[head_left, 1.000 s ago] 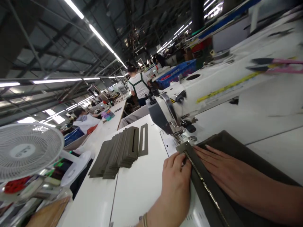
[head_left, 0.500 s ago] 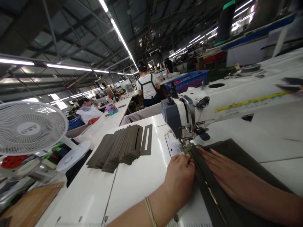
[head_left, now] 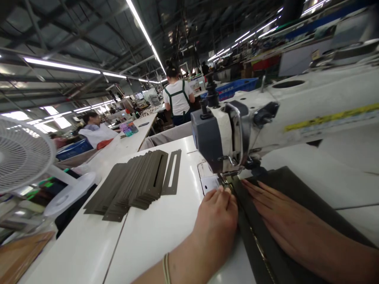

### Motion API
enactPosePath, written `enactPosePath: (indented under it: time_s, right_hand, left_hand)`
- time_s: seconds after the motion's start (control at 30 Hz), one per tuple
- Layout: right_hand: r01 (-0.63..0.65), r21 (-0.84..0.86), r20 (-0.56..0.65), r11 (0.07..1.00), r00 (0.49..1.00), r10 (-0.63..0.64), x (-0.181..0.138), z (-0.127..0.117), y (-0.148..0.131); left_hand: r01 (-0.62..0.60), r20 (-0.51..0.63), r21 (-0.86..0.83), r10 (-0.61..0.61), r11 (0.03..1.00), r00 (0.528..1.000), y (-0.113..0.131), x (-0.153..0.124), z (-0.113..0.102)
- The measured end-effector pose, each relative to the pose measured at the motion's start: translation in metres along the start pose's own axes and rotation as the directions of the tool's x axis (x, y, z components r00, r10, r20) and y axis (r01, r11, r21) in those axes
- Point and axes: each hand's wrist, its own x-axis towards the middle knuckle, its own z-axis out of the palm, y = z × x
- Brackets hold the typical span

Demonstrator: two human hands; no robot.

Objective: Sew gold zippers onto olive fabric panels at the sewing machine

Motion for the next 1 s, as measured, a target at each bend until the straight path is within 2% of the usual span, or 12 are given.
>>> enactPosePath:
  time_s: [0.3,0.57,0.87,1.0]
  right_hand:
    - [0.013,-0.014,0.020,1.000,1.000,-0.013,0.0012,0.0043,0.0031]
    - [-0.001,0.020,0.013,1.000,1.000,0.001,-0.0012,0.0061,0.0030]
    - [0.005,-0.038,0.022,0.999,1.000,-0.004,0.0028,-0.0015,-0.0006]
    - [0.011,-0.024,0.020,1.000,1.000,-0.010,0.0013,0.0006,-0.0004]
  left_hand:
    - [0.020,0.091,-0.006,-0.020,1.000,0.996,-0.0002,0.0014,-0.0019]
    - [0.010,0.087,0.019,-0.012,1.000,0.996,-0.0009,-0.0008,0.0024]
    - [0.008,0.063,0.014,-0.009,1.000,0.998,0.0005,-0.0003,-0.0013]
    - [0.019,0.105,0.022,-0.021,1.000,0.994,0.0019,0.0012,-0.0027]
